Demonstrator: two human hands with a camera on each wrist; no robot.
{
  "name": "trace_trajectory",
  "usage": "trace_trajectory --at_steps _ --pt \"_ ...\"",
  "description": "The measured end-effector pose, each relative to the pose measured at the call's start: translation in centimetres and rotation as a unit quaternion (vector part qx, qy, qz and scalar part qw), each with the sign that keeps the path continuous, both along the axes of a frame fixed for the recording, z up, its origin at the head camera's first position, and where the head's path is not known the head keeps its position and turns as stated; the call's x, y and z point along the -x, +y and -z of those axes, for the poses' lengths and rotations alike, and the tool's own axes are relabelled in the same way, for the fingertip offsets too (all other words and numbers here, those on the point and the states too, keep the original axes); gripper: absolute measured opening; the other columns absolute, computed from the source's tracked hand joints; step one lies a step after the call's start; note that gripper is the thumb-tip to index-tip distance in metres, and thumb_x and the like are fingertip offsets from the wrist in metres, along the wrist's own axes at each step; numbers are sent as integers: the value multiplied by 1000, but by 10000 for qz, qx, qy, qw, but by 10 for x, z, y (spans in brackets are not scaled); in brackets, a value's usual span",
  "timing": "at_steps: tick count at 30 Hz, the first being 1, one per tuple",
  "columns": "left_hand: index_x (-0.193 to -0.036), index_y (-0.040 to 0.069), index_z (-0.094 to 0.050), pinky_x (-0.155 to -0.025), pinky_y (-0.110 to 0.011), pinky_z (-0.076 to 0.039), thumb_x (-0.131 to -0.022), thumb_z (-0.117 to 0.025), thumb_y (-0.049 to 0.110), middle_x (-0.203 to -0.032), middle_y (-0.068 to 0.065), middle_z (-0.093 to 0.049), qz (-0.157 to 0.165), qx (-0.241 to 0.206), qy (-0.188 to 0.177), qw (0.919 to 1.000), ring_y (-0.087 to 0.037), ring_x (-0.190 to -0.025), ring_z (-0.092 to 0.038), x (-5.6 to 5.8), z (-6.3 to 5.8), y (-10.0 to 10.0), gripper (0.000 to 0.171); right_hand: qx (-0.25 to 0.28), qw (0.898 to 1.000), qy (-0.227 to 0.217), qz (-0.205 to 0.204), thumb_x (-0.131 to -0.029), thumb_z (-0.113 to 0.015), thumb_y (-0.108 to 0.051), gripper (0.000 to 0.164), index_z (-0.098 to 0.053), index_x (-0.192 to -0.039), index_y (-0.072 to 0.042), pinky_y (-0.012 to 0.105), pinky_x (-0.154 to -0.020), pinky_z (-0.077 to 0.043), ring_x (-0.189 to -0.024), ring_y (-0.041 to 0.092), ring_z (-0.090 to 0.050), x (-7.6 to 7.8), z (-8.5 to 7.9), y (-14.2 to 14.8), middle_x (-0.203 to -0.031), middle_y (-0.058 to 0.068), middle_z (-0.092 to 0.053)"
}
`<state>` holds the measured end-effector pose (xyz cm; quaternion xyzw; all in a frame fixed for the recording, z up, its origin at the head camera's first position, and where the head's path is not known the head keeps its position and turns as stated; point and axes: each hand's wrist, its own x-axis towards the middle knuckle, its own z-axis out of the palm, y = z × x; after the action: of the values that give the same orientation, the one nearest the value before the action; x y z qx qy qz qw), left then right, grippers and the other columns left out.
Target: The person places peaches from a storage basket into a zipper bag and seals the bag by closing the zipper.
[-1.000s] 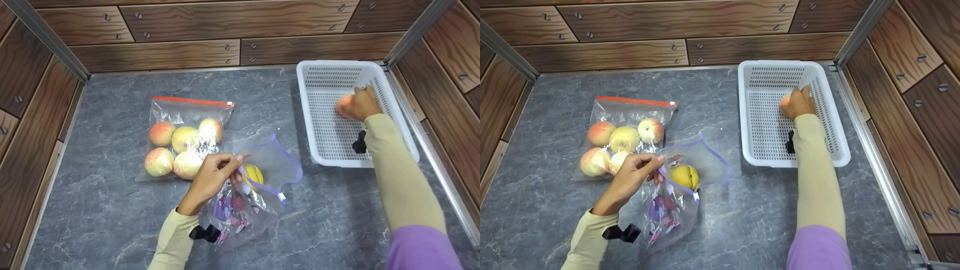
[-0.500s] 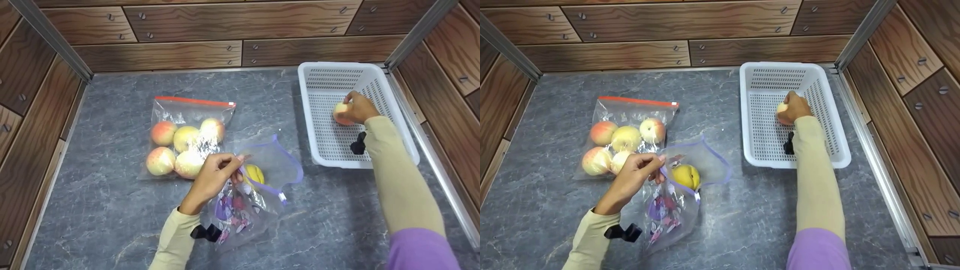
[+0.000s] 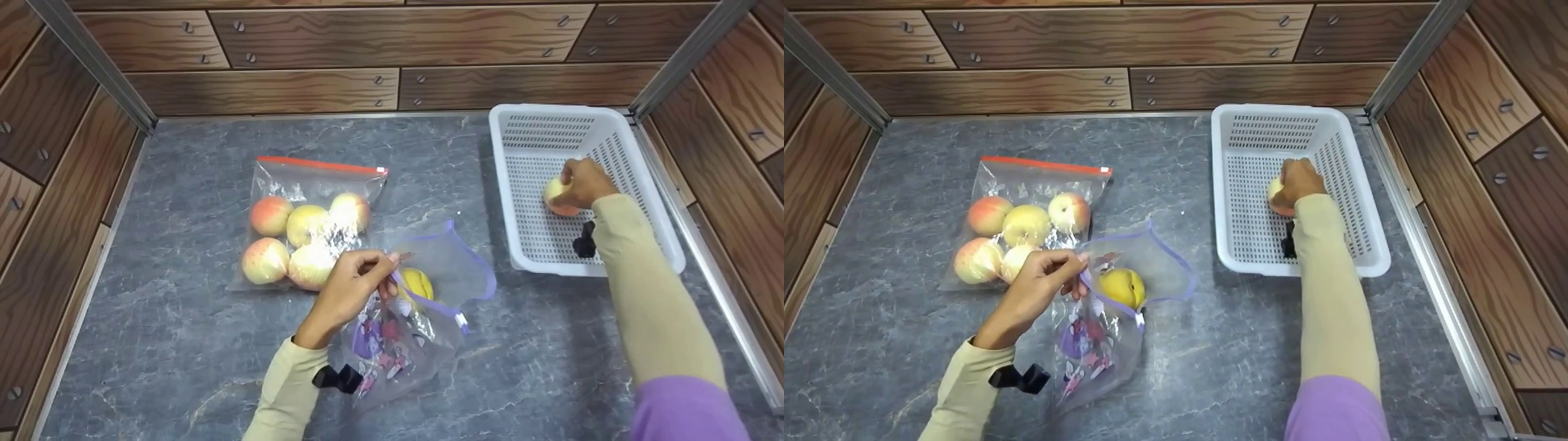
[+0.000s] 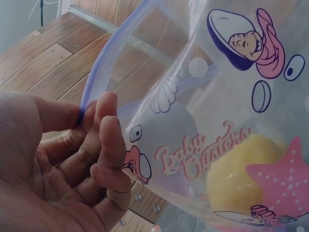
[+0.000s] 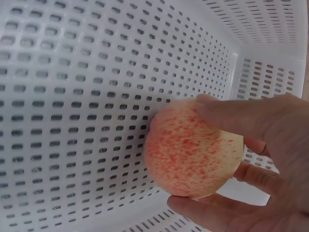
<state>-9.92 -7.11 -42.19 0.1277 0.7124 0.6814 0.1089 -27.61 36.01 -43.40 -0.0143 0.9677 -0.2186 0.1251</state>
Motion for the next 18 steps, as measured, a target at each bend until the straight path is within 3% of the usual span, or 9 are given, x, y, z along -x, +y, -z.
trace_trajectory --at_steps 4,8,13,18 --pt "-75 -2 -66 -57 -26 -53 -104 -57 18 -65 -8 -67 -1 -22 -54 10000 -17 -56 -59 0 2 2 36 -154 9998 33 -131 -68 -83 -6 53 -50 -105 11 64 -91 -43 -99 49 -46 -4 1 -1 -109 33 -44" --pt "-76 -3 -67 -57 -26 -53 -104 -58 17 -65 -8 -67 -37 -11 -109 9999 -16 -56 -59 -2 2 3 35 -172 9996 54 -196 -69 -85 -9 66 -51 -119 18 66 -95 -42 -106 51 -47 -9 0 0 -116 39 -47" --pt "-76 -3 -67 -56 -25 -52 -103 -58 16 -64 -7 -66 -99 -13 -124 9999 -17 -55 -58 -2 2 3 34 -31 9997 45 -245 -74 -86 -14 60 -60 -114 21 59 -88 -47 -101 47 -53 -16 -5 0 -112 39 -57" --pt "-77 -2 -68 -55 -25 -52 -103 -58 16 -63 -6 -66 -138 -78 -199 9997 -16 -54 -57 0 3 5 34 416 9985 359 -47 -76 -86 -12 60 -58 -117 22 63 -94 -42 -105 48 -50 -22 -23 -5 -113 38 -56"
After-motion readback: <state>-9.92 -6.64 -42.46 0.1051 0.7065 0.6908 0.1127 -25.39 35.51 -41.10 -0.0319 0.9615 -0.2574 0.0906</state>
